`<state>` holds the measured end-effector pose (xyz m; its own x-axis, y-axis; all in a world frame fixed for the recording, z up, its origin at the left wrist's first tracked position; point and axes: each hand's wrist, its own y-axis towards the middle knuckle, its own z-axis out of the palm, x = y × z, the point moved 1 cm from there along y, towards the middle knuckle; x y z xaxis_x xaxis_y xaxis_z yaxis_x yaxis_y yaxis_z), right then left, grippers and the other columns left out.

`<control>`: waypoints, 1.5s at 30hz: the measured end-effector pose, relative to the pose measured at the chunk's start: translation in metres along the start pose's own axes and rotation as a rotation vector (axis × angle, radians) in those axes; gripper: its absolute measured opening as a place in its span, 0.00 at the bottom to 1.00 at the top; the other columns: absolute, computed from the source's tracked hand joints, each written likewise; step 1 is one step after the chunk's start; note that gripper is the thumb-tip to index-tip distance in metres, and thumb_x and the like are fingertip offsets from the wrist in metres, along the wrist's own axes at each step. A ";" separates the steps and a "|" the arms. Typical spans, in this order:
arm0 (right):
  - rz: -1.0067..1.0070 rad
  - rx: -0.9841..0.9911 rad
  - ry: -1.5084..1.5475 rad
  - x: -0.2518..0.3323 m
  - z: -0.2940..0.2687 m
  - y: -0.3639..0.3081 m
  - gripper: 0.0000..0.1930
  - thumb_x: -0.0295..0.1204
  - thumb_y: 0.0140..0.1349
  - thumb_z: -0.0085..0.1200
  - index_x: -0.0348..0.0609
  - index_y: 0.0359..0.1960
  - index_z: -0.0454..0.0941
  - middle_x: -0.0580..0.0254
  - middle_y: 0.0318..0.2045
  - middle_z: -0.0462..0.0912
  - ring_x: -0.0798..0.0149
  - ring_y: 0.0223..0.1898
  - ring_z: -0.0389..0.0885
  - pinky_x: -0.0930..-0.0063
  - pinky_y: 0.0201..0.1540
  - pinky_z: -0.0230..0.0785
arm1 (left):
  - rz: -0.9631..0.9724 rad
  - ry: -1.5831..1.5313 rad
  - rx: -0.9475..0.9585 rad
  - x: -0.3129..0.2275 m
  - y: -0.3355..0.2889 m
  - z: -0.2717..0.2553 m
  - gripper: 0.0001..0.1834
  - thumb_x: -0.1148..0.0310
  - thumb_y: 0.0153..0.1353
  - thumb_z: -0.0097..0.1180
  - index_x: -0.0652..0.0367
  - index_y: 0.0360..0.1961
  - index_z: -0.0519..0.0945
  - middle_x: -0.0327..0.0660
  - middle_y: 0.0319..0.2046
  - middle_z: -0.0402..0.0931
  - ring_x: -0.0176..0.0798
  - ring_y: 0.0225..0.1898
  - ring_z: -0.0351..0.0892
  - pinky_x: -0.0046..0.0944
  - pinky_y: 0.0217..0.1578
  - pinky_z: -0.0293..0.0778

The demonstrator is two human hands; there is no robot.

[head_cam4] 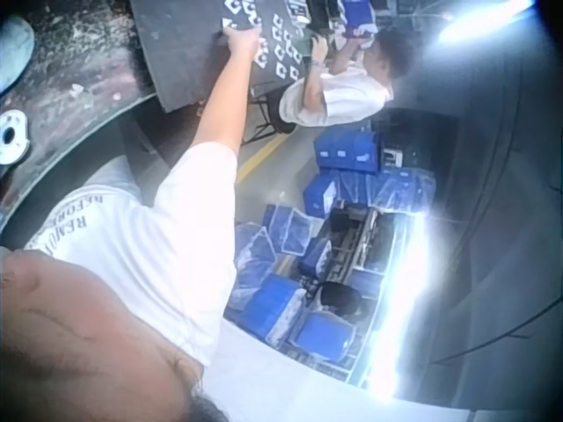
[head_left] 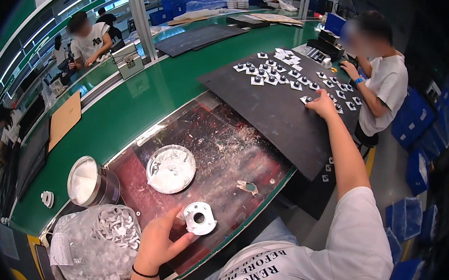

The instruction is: The person assembles small white plastic components by hand. They pick up a base piece, apply a white paste from a container using a small applicator, and then insert a cylindrical part into the base. The person repeats this process for multiple units, placing the finished assemblies on a black tray.

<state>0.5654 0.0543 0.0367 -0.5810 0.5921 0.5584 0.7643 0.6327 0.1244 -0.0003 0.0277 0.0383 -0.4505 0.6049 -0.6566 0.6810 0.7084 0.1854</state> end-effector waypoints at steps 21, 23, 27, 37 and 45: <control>-0.179 -0.040 -0.226 0.029 -0.012 -0.035 0.35 0.40 0.43 0.64 0.45 0.56 0.68 0.57 0.40 0.82 0.57 0.44 0.80 0.67 0.47 0.71 | 0.031 0.131 -0.023 -0.006 0.000 -0.010 0.34 0.65 0.45 0.66 0.62 0.55 0.70 0.49 0.38 0.77 0.51 0.39 0.76 0.43 0.41 0.70; -0.299 0.009 -0.046 0.039 -0.014 -0.050 0.35 0.39 0.43 0.65 0.45 0.56 0.67 0.56 0.39 0.81 0.58 0.43 0.80 0.68 0.46 0.71 | 0.027 0.138 -0.040 -0.005 0.000 -0.009 0.32 0.66 0.46 0.65 0.61 0.54 0.71 0.49 0.38 0.76 0.51 0.39 0.75 0.43 0.41 0.70; -0.541 0.406 0.481 0.098 0.008 -0.133 0.35 0.34 0.44 0.68 0.45 0.56 0.67 0.54 0.40 0.80 0.61 0.43 0.79 0.70 0.46 0.71 | 0.118 -0.024 -0.139 -0.003 -0.004 -0.004 0.21 0.68 0.52 0.60 0.62 0.48 0.75 0.47 0.36 0.77 0.48 0.38 0.75 0.41 0.41 0.70; -1.017 0.827 0.595 0.185 0.038 -0.297 0.31 0.32 0.46 0.66 0.40 0.54 0.69 0.53 0.42 0.80 0.60 0.42 0.81 0.68 0.47 0.73 | 0.148 -0.391 -0.158 -0.014 -0.003 0.003 0.09 0.69 0.60 0.53 0.64 0.36 0.78 0.44 0.30 0.75 0.44 0.32 0.73 0.37 0.34 0.68; -0.163 1.519 1.231 0.176 0.064 -0.292 0.22 0.33 0.59 0.58 0.39 0.53 0.70 0.64 0.41 0.79 0.70 0.42 0.76 0.75 0.47 0.69 | 0.162 -0.248 -0.276 -0.011 -0.007 -0.003 0.03 0.73 0.58 0.55 0.61 0.31 0.77 0.42 0.28 0.75 0.46 0.32 0.73 0.40 0.36 0.68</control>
<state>0.2220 0.0062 0.0465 0.3814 0.3069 0.8720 -0.4904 0.8668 -0.0906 -0.0014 0.0174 0.0464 -0.1740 0.6347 -0.7530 0.5362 0.7024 0.4681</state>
